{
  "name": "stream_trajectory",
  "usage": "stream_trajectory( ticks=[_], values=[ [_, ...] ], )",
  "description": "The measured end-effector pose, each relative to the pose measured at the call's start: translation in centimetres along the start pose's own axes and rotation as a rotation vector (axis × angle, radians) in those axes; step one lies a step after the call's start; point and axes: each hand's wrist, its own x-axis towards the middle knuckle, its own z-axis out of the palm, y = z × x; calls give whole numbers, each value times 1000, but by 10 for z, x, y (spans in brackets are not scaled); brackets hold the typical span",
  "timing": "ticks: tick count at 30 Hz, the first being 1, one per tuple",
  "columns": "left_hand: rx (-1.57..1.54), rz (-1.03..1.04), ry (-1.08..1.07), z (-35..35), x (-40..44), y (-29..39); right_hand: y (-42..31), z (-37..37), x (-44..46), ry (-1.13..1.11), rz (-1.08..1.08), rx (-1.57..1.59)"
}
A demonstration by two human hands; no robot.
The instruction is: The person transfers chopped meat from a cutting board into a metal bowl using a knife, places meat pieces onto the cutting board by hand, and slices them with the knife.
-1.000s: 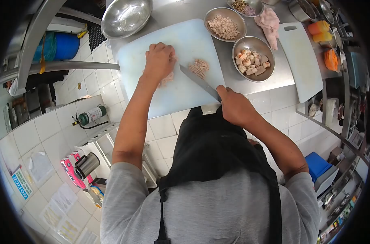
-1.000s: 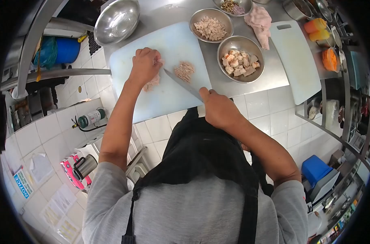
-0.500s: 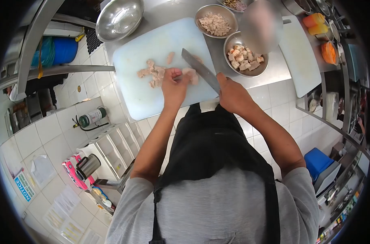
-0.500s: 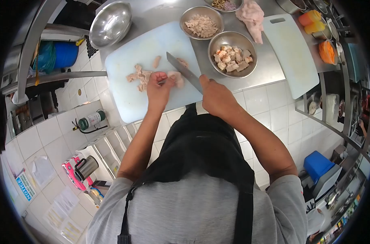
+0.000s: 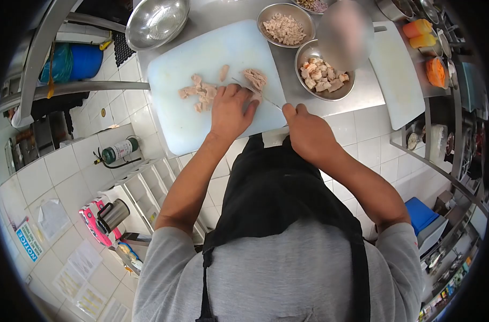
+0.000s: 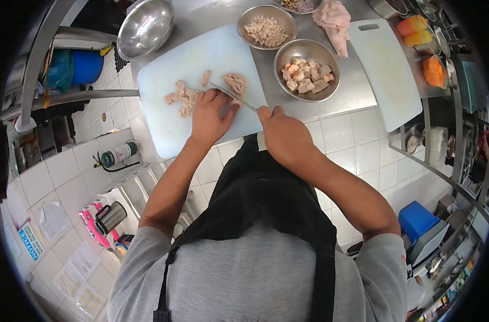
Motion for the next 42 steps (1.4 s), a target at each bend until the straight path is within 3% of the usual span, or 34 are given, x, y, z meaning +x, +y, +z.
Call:
stream_trajectory(
  ticks=[15,21,27,30,36,39,42],
  values=[
    [-74,3,112,12,-4,-4,0,-12,38,11,-185,-123],
    [-67,-23,100,16,-9,-7,2,1,32,-34,-70,-51],
    [37,-141,135,9,-10,1,-8,-19,40,-25,-191,-122],
    [-33,-133,89,9,-11,-4,-2,-4,37,-97,-37,-87],
    [18,-104,101,7,-8,-4,-5,-18,49,-39,-245,-155],
    [-13,-117,121,7,-12,-3,-4,-7,32,-73,-108,-149],
    [-30,-77,152,13,-12,-7,4,13,51,29,-194,-78]
  ],
)
